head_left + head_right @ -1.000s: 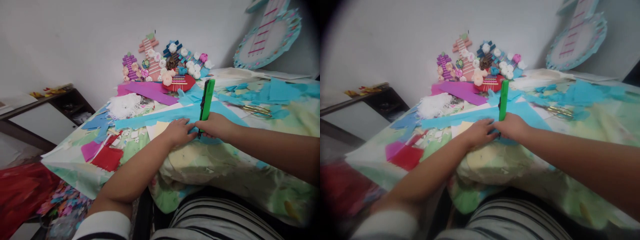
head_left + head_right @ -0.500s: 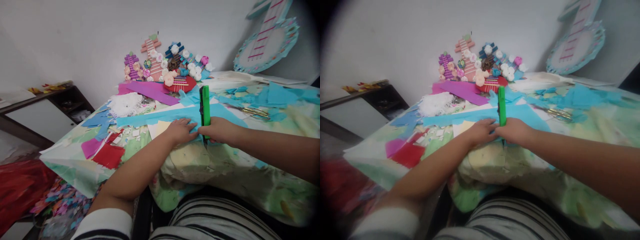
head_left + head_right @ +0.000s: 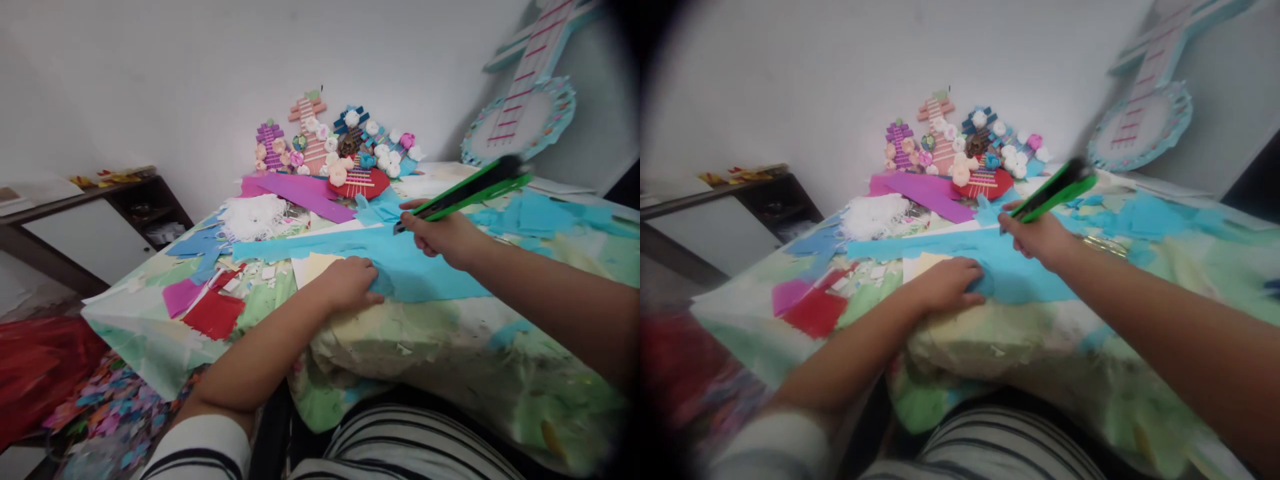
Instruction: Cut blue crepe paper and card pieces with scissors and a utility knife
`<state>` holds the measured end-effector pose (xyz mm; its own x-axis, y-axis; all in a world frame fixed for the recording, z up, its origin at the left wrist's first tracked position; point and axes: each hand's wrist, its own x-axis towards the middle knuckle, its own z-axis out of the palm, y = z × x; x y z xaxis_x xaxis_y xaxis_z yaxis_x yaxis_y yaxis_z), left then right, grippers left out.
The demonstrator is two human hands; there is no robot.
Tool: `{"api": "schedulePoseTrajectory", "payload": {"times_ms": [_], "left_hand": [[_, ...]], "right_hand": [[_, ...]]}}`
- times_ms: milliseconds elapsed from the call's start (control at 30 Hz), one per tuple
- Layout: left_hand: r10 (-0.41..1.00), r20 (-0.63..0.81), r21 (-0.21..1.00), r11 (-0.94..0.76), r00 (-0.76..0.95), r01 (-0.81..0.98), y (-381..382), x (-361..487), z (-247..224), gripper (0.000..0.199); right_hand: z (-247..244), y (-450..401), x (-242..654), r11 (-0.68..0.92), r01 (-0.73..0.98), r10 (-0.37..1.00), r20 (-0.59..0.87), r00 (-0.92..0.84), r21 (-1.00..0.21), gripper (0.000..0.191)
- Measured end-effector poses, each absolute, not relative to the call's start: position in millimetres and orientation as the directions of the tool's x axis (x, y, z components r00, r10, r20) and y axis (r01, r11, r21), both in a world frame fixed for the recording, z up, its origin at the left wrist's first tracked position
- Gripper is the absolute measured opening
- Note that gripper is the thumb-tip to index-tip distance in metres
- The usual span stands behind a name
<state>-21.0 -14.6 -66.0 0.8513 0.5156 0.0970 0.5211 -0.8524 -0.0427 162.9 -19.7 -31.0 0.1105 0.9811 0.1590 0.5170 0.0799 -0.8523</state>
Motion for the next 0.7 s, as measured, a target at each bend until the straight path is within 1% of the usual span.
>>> {"api": "schedulePoseTrajectory", "payload": {"times_ms": [100,133,233,333,433,533,700], "left_hand": [[0.509,0.094,-0.087,-0.852,0.856,0.516,-17,-18,-65,0.022],[0.506,0.089,-0.095,-0.853,0.858,0.513,-18,-16,-65,0.019],[0.528,0.087,-0.138,-0.833,0.845,0.535,-23,-14,-65,0.015],[0.585,0.099,-0.174,-0.786,0.805,0.593,-26,-16,-64,0.010],[0.649,0.130,-0.181,-0.728,0.750,0.661,-24,-20,-60,0.012],[0.689,0.171,-0.172,-0.683,0.704,0.710,-16,-21,-53,0.017],[0.729,0.225,-0.129,-0.636,0.647,0.761,5,-16,-42,0.018]], "right_hand": [[-50,7,156,0.122,0.479,0.985,0.164,0.047,-0.870,0.046],[-58,16,154,0.177,0.425,0.982,0.188,-0.015,-0.888,0.044],[-79,41,153,0.299,0.394,0.954,0.287,-0.090,-0.869,0.040],[-89,54,156,0.374,0.384,0.927,0.328,-0.182,-0.844,0.038],[-89,56,161,0.409,0.362,0.909,0.341,-0.238,-0.837,0.033],[-87,57,165,0.431,0.341,0.897,0.355,-0.265,-0.835,0.032],[-86,72,171,0.403,0.294,0.900,0.316,-0.300,-0.867,0.035]]}}
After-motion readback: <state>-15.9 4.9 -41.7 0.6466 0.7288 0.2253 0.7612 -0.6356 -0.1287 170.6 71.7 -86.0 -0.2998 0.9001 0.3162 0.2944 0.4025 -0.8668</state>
